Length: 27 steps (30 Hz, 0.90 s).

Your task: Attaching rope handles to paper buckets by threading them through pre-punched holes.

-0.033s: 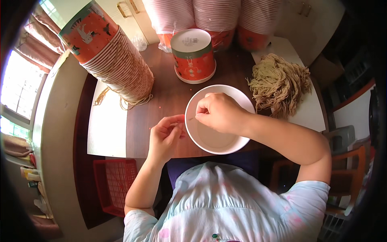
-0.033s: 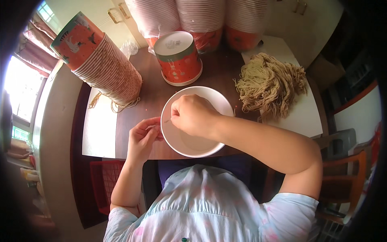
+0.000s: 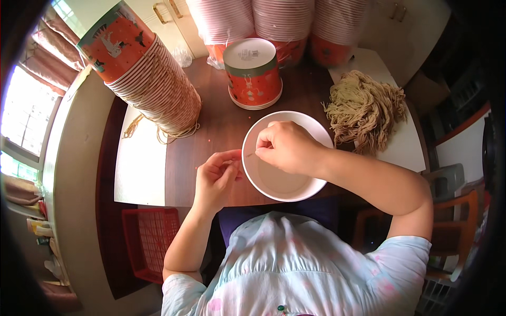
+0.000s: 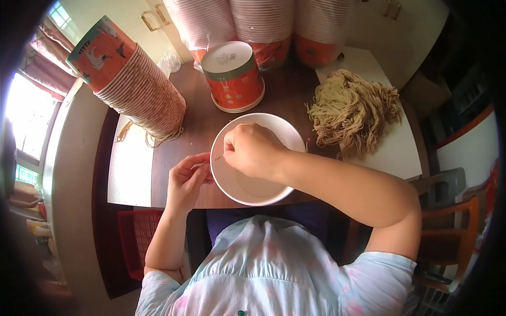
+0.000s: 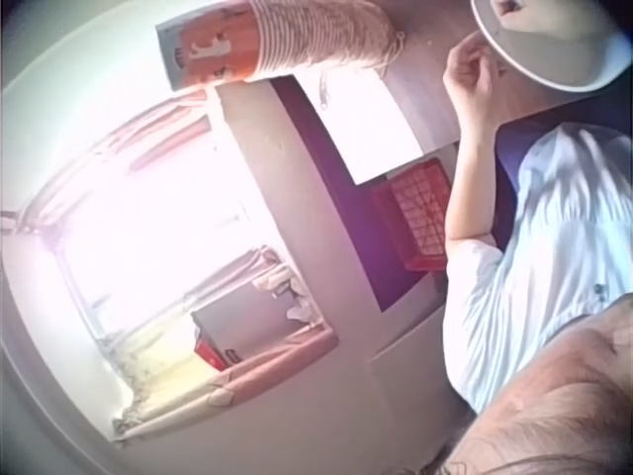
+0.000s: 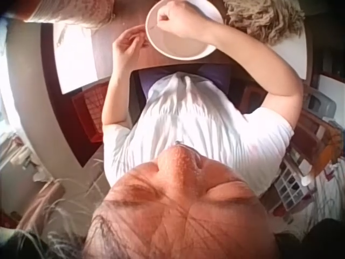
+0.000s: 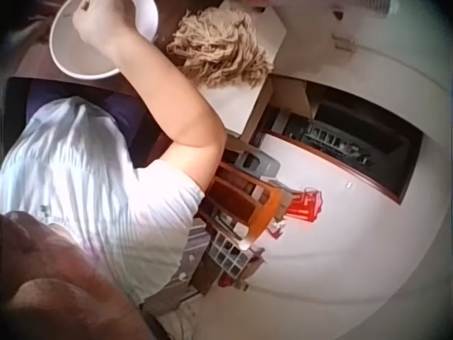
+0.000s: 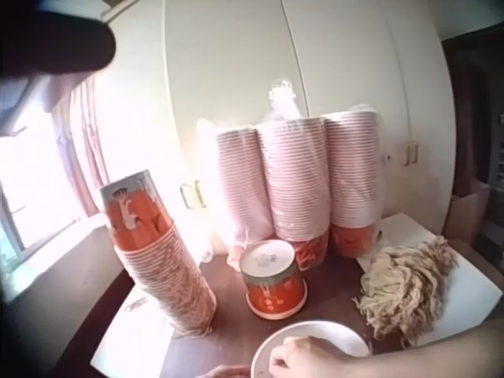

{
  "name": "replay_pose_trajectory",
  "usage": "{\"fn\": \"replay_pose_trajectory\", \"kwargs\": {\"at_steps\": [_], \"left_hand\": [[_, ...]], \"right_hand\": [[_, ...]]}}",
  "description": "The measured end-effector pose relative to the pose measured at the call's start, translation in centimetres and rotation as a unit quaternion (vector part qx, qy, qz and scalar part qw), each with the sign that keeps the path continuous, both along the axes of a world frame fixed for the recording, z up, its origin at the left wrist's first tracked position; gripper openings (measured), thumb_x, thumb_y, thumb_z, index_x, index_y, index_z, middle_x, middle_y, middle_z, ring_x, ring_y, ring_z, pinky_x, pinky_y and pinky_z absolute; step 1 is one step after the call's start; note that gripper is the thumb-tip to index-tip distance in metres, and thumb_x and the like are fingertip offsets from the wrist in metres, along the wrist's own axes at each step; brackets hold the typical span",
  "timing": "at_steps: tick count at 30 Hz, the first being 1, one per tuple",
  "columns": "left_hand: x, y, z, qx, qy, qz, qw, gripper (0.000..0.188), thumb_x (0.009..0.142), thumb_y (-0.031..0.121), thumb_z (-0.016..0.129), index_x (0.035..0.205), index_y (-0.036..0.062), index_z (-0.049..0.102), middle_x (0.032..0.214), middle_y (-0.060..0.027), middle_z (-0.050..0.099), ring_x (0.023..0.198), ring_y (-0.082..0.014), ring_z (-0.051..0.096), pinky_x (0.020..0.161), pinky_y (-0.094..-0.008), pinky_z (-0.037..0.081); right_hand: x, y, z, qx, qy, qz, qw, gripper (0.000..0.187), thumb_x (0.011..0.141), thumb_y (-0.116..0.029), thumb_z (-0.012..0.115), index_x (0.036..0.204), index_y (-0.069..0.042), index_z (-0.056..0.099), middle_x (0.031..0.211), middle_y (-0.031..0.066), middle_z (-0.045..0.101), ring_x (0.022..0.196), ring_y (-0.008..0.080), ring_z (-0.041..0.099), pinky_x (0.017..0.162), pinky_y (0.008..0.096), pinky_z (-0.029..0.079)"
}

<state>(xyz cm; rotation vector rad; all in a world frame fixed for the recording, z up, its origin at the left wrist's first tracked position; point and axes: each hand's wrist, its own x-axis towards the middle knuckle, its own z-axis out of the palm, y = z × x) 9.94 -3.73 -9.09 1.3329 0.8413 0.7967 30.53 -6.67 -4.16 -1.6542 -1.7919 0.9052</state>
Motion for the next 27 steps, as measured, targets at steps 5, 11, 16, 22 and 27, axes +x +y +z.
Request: {"fn": "replay_pose_trajectory", "kwargs": {"at_steps": [5, 11, 16, 22, 27], "left_hand": [[0.4, -0.1, 0.5, 0.008, 0.005, -0.003, 1.0, 0.022, 0.091, 0.0, 0.053, 0.112, -0.0035, 0.06, 0.091, -0.0066, 0.066, 0.081, -0.0108, 0.064, 0.074, -0.0254, 0.055], [0.5, 0.2, 0.2, 0.066, 0.028, -0.012, 0.997, 0.028, 0.084, -0.008, 0.049, 0.11, -0.0062, 0.06, 0.095, -0.0093, 0.065, 0.082, -0.0125, 0.065, 0.076, -0.0269, 0.055], [0.3, 0.3, 0.1, 0.089, 0.034, -0.013, 0.995, 0.028, 0.084, -0.009, 0.048, 0.11, -0.0078, 0.059, 0.094, -0.0102, 0.067, 0.081, -0.0123, 0.065, 0.076, -0.027, 0.055], [0.3, 0.4, 0.0, 0.106, 0.061, -0.013, 0.992, 0.027, 0.085, -0.009, 0.049, 0.11, -0.0079, 0.059, 0.094, -0.0105, 0.067, 0.08, -0.0127, 0.065, 0.075, -0.0268, 0.055], [0.3, 0.3, 0.1, 0.117, 0.07, -0.012, 0.991, 0.024, 0.085, -0.008, 0.053, 0.108, -0.0076, 0.061, 0.093, -0.008, 0.065, 0.08, -0.0123, 0.065, 0.074, -0.025, 0.054]], "right_hand": [[-0.2, 0.0, -0.1, 0.003, 0.002, 0.003, 1.0, 0.013, 0.079, -0.014, 0.063, 0.078, -0.001, 0.065, 0.082, 0.0127, 0.061, 0.076, 0.0242, 0.061, 0.068, 0.036, 0.049], [-0.5, 0.3, -0.8, 0.015, 0.005, 0.006, 1.0, 0.013, 0.079, -0.013, 0.063, 0.078, 0.0, 0.065, 0.079, 0.0131, 0.062, 0.072, 0.0245, 0.062, 0.066, 0.0364, 0.049], [-0.3, 0.1, -0.6, 0.007, 0.02, -0.016, 1.0, 0.013, 0.079, -0.011, 0.062, 0.076, 0.001, 0.065, 0.077, 0.014, 0.064, 0.071, 0.0227, 0.063, 0.065, 0.0353, 0.049], [-0.6, 0.1, -0.4, 0.021, 0.016, -0.03, 0.999, 0.013, 0.079, -0.011, 0.062, 0.074, 0.001, 0.066, 0.068, 0.0134, 0.064, 0.063, 0.0198, 0.063, 0.06, 0.0341, 0.049], [-0.8, 0.0, -0.6, 0.029, 0.012, -0.031, 0.999, 0.014, 0.077, -0.012, 0.064, 0.072, 0.001, 0.066, 0.063, 0.0135, 0.064, 0.059, 0.0205, 0.062, 0.058, 0.0343, 0.049]]}}
